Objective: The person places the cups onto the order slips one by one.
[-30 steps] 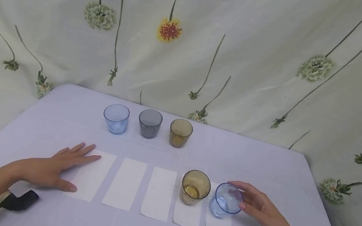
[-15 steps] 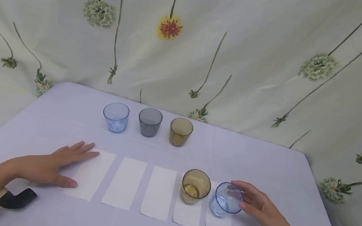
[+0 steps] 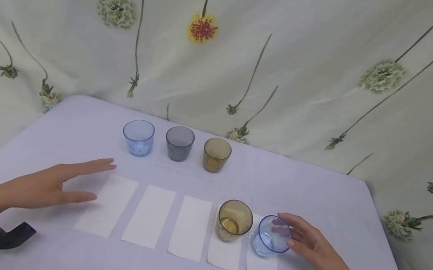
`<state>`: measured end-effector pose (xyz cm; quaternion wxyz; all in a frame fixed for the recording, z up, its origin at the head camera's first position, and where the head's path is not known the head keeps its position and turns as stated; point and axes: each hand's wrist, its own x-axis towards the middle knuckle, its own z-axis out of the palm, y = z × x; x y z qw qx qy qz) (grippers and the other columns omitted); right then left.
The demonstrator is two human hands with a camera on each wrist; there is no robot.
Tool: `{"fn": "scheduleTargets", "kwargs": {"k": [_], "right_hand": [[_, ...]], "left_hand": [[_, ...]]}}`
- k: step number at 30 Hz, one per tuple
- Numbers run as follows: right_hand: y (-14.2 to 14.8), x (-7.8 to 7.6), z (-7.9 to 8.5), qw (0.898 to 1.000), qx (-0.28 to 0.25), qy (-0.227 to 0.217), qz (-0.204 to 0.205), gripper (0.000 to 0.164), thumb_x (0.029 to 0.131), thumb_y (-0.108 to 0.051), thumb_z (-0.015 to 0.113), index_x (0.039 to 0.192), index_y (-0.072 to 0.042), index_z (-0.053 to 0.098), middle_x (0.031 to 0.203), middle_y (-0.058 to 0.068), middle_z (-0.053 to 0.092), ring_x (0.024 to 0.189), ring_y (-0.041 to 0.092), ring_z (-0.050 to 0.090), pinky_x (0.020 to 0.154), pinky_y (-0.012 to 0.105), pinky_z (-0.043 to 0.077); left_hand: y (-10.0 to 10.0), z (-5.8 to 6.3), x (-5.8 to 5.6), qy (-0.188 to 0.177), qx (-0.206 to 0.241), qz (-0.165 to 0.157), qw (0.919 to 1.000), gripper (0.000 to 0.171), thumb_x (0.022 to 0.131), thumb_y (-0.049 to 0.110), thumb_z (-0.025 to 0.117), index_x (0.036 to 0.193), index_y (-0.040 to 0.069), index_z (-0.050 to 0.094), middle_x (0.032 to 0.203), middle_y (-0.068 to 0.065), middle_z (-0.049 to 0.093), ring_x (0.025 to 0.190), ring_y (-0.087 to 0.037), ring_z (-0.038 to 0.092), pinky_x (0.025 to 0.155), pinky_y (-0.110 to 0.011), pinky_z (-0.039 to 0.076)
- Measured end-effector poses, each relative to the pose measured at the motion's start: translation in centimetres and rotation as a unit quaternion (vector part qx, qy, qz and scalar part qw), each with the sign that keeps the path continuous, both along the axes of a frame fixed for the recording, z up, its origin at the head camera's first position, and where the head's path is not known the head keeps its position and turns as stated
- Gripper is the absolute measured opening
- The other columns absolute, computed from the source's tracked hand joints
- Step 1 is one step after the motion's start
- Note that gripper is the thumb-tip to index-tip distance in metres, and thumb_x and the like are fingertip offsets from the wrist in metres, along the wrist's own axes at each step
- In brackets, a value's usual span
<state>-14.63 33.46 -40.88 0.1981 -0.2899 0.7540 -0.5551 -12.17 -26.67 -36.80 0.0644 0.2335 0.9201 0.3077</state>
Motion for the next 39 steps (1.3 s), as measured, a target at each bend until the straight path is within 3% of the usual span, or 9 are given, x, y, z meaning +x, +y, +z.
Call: {"fn": "scheduleTargets", "kwargs": {"k": [5,9,11,13,25,39], "right_hand": [[0.1,-0.1,-0.2,1.0,0.006,0.002,-0.006,0.05,0.103,0.006,0.038,0.152,-0.001,0.033,0.15,-0.001,0.048,0.131,0.01,0.055,0.102,0.02,0.047],[0.2,-0.1,-0.2,1.0,0.017,0.005,-0.015,0.049,0.103,0.005,0.039,0.152,-0.002,0.035,0.15,-0.001,0.048,0.131,0.008,0.056,0.102,0.02,0.047],[0.2,-0.1,-0.2,1.0,0.02,0.005,-0.017,0.049,0.103,0.004,0.04,0.151,-0.003,0.036,0.149,-0.002,0.049,0.13,0.008,0.056,0.101,0.02,0.047],[0.1,0.0,-0.2,1.0,0.018,0.002,-0.016,0.048,0.104,0.004,0.04,0.151,-0.003,0.036,0.149,-0.002,0.049,0.13,0.009,0.056,0.101,0.02,0.047],[-0.3,-0.1,-0.1,1.0,0.004,-0.009,0.003,0.047,0.105,0.003,0.039,0.152,-0.002,0.036,0.148,-0.006,0.05,0.13,0.012,0.057,0.098,0.024,0.051],[-0.3,-0.2,0.3,1.0,0.018,0.011,-0.012,0.043,0.104,0.002,0.043,0.147,-0.001,0.043,0.146,-0.012,0.052,0.128,0.006,0.057,0.099,0.018,0.048]], "left_hand": [[1.1,1.0,0.2,0.024,0.0,-0.025,0.9994,0.064,0.095,0.046,0.065,0.152,0.028,0.043,0.159,-0.002,0.041,0.146,-0.029,0.038,0.108,-0.004,0.024],[1.9,1.6,-0.2,0.027,-0.015,-0.036,0.9989,0.064,0.096,0.045,0.065,0.153,0.027,0.042,0.159,-0.002,0.041,0.146,-0.031,0.039,0.115,-0.035,0.039],[2.3,1.8,-0.5,0.025,-0.02,-0.04,0.9987,0.064,0.096,0.044,0.065,0.153,0.025,0.042,0.159,-0.004,0.041,0.146,-0.032,0.039,0.112,-0.051,0.041],[2.7,2.1,-0.9,0.024,-0.02,-0.046,0.9985,0.064,0.097,0.043,0.065,0.153,0.023,0.042,0.159,-0.005,0.04,0.145,-0.033,0.04,0.11,-0.057,0.04],[6.7,3.3,-4.4,0.057,0.016,-0.089,0.9943,0.057,0.097,0.026,0.068,0.149,0.014,0.049,0.154,-0.005,0.047,0.143,-0.026,0.044,0.111,-0.052,0.041],[13.4,6.1,-8.9,0.084,0.04,-0.123,0.988,0.061,0.092,0.02,0.074,0.146,0.007,0.051,0.15,-0.008,0.051,0.141,-0.026,0.046,0.115,-0.046,0.039]]}}
